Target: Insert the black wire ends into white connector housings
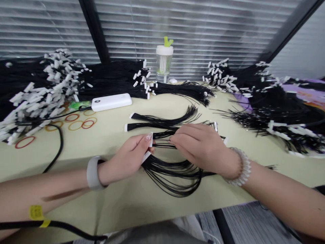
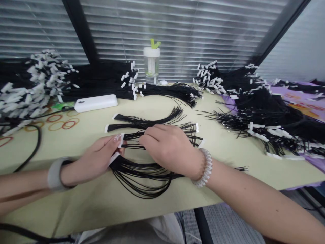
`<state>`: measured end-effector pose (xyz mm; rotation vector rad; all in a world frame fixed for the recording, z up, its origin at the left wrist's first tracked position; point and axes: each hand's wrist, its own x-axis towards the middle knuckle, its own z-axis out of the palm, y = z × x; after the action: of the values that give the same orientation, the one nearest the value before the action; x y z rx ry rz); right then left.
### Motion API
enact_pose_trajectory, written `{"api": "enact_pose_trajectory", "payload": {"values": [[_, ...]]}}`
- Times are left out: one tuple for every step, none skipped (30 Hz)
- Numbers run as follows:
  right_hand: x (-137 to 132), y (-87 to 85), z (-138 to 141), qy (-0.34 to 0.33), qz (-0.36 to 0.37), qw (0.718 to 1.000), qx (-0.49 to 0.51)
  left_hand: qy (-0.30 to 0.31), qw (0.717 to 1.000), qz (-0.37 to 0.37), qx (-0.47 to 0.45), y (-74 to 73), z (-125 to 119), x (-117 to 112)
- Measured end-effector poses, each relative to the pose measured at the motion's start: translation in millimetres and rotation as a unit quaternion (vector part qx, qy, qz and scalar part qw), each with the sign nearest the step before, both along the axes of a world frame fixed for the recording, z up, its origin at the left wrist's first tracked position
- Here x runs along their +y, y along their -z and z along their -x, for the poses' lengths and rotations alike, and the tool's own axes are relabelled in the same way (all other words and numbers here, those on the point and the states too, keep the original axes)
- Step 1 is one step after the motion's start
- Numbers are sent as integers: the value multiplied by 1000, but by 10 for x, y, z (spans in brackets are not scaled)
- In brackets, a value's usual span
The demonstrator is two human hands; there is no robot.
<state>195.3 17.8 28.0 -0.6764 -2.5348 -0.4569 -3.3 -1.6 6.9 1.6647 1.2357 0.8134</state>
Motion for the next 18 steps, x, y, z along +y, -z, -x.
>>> {"api": "enact_pose_trajectory", "payload": {"values": [[-1,9,-1,-4,-21,1000,-7,3,1000,-6,2,1,1,1],[-3,17,-1,-9,-39,999,-15,8,1000,-11,4,1,3,3],[-5,24,4,-13,-52,998,-23,13,1000,-16,6,1,3,5],[-6,30,11,-18,-62,997,-28,19,1000,-21,8,0,4,6],[-8,35,22,-22,-70,997,-33,26,999,-24,11,-1,4,6],[-9,40,35,-27,-75,996,-37,34,999,-28,14,-2,5,5],[-10,43,48,-32,-79,996,-39,42,999,-31,16,-2,7,3],[-11,45,61,-37,-83,995,-40,48,998,-33,17,-1,10,0],[-13,45,72,-42,-86,995,-41,54,998,-34,17,0,13,-4],[-17,45,80,-46,-89,994,-42,57,998,-34,17,3,16,-7],[-21,43,84,-49,-94,993,-42,60,997,-33,16,5,19,-9],[-28,40,85,-52,-101,993,-40,63,997,-32,15,7,21,-11],[-35,37,84,-53,-109,992,-36,65,997,-31,14,7,22,-10],[-43,35,81,-55,-117,991,-30,66,997,-29,13,6,21,-8],[-50,33,78,-56,-125,990,-23,68,997,-27,12,4,19,-5],[-57,32,77,-59,-132,989,-17,67,997,-25,12,0,16,-2],[-62,33,77,-62,-137,989,-12,65,998,-24,12,-4,12,2],[-65,35,78,-65,-139,988,-11,63,998,-23,13,-9,7,5]]}}
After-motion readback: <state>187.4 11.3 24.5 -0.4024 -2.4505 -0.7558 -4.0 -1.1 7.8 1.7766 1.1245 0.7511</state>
